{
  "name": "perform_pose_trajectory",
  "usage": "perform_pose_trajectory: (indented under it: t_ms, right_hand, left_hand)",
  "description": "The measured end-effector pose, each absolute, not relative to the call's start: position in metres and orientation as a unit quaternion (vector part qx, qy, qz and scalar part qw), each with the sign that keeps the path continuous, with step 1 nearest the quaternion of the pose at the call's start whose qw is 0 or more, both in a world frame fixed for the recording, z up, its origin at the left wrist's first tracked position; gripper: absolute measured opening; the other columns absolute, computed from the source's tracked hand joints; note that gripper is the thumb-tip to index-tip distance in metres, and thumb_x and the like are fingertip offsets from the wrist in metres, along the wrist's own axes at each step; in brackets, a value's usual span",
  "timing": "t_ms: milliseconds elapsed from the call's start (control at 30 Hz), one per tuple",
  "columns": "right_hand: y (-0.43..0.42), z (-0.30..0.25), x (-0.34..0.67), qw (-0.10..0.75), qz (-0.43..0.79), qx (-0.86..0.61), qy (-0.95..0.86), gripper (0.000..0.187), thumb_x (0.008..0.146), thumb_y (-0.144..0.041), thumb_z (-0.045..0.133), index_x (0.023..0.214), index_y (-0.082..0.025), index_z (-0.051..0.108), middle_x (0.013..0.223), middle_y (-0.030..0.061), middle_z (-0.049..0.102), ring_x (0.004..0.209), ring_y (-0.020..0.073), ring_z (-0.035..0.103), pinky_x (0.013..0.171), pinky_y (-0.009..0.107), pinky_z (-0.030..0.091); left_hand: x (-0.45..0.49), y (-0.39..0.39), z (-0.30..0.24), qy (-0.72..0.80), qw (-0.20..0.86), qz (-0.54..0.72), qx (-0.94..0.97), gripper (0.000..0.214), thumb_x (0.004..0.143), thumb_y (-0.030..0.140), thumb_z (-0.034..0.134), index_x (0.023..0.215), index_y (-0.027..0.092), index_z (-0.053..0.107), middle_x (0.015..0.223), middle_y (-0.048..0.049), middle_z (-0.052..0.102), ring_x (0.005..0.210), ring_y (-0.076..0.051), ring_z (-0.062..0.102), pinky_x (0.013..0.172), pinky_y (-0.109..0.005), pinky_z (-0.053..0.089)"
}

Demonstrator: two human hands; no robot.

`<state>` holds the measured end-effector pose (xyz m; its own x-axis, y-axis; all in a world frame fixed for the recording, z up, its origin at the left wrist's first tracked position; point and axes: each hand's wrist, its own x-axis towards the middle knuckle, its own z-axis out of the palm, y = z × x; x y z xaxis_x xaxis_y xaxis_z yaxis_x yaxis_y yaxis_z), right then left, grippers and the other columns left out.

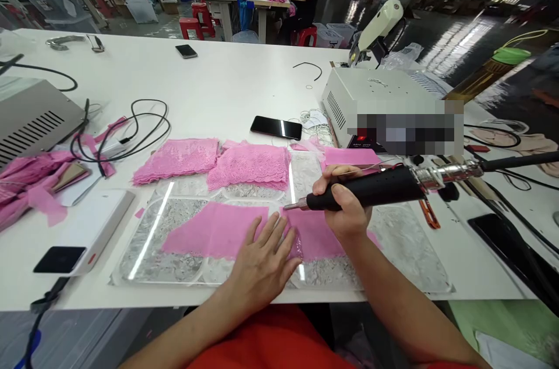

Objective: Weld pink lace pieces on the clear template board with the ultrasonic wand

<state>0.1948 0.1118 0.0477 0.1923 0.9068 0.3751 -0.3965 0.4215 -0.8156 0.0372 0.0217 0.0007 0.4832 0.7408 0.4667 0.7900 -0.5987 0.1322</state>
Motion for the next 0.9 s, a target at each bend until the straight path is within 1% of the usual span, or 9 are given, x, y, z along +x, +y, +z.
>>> perform_pose_trajectory:
  t_ms: [167,300,700,900]
  right_hand:
    - [0.1123,0.0472,0.1943,0.715,0.455,-0.273,-0.455,0.014,0.071,-0.025,0.063,0.084,-0.023,0.059,0.083,-0.002,0.058,0.057,0.0094,0.057,0.056,0.029,0.047]
    - [0.1118,0.0486,0.194,0.711,0.455,-0.276,-0.458,0.014,0.071,-0.025,0.062,0.085,-0.023,0.058,0.082,-0.0021,0.058,0.056,0.0098,0.057,0.055,0.029,0.047]
    - [0.1119,0.0478,0.192,0.709,0.453,-0.285,-0.46,0.014,0.071,-0.026,0.064,0.083,-0.023,0.056,0.081,-0.0031,0.057,0.056,0.0089,0.055,0.056,0.028,0.048]
    - [0.1115,0.0488,0.1892,0.698,0.452,-0.284,-0.477,0.012,0.074,-0.024,0.064,0.08,-0.023,0.053,0.079,-0.0039,0.056,0.058,0.0097,0.056,0.058,0.03,0.05]
  left_hand:
    - [0.0385,0.0211,0.0018,-0.448,0.054,-0.243,-0.859,0.038,0.097,0.037,0.045,0.124,0.013,0.059,0.13,-0.0133,0.06,0.127,-0.03,0.05,0.107,-0.048,0.033]
    - [0.0385,0.0212,0.0017,-0.45,0.052,-0.245,-0.857,0.039,0.097,0.04,0.046,0.123,0.015,0.059,0.132,-0.0132,0.059,0.128,-0.03,0.049,0.107,-0.048,0.033]
    - [0.0382,0.0216,0.0009,-0.453,0.043,-0.232,-0.86,0.039,0.095,0.041,0.049,0.123,0.016,0.059,0.131,-0.0138,0.059,0.129,-0.03,0.047,0.108,-0.049,0.033]
    - [0.0378,0.0221,0.0006,-0.453,0.044,-0.232,-0.86,0.04,0.097,0.042,0.045,0.121,0.015,0.06,0.131,-0.0143,0.059,0.129,-0.03,0.048,0.107,-0.049,0.034]
